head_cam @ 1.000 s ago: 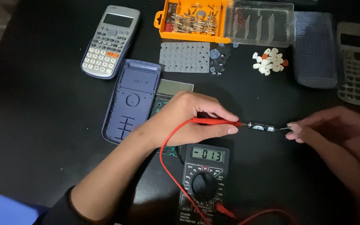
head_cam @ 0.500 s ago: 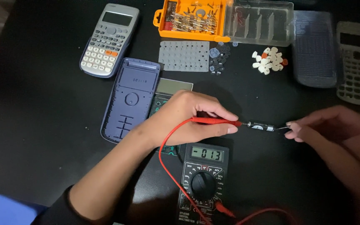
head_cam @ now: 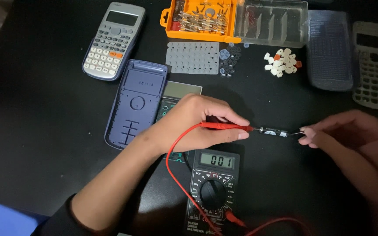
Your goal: Testing a small electronic component using a digital multimeter on a repair bench.
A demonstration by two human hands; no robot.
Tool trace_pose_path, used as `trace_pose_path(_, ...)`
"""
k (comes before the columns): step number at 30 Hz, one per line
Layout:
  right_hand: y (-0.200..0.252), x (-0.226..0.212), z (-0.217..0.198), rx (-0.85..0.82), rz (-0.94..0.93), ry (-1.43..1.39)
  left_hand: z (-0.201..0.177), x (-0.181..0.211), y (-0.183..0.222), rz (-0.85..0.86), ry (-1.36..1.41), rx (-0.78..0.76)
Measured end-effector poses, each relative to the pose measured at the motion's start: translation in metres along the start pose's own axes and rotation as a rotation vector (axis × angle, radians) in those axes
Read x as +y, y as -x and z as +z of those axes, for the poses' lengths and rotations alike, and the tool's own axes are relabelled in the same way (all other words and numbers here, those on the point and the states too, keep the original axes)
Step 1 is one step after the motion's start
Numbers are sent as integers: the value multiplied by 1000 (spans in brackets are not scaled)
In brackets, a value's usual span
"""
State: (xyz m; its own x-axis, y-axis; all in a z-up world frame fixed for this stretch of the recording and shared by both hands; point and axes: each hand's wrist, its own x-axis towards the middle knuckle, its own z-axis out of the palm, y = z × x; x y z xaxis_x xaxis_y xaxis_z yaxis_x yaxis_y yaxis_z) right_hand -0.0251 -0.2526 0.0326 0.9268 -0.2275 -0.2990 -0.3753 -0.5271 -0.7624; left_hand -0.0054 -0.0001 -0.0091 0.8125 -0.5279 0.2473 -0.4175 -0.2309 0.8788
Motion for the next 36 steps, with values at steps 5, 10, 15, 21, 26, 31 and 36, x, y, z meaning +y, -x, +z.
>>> trace_pose_path(5,-4,13,-1,-18,-90,-67,0,0,0,-10,16,-9)
trace_pose_path(10,-1,0,0,-11,45,-5,1,-4,1,-9,-9,-8)
trace_pose_path(15,2,-7,2,10,50,34,-1,2,0,-35,27,-9)
trace_pose_path(21,-6,19,0,-8,-60,-60,0,-2,1,-17,23,-13)
trace_pose_path(26,-5,11,-2,-11,-58,33,-3,0,1,-7,-2,-1)
trace_pose_path(31,-13,25,-3,2,-45,-79,-15,17,1,-68,96,10)
trace_pose_path(36,-27,44,-13,-44,-112,-64,-27,45,13,-115,191,60)
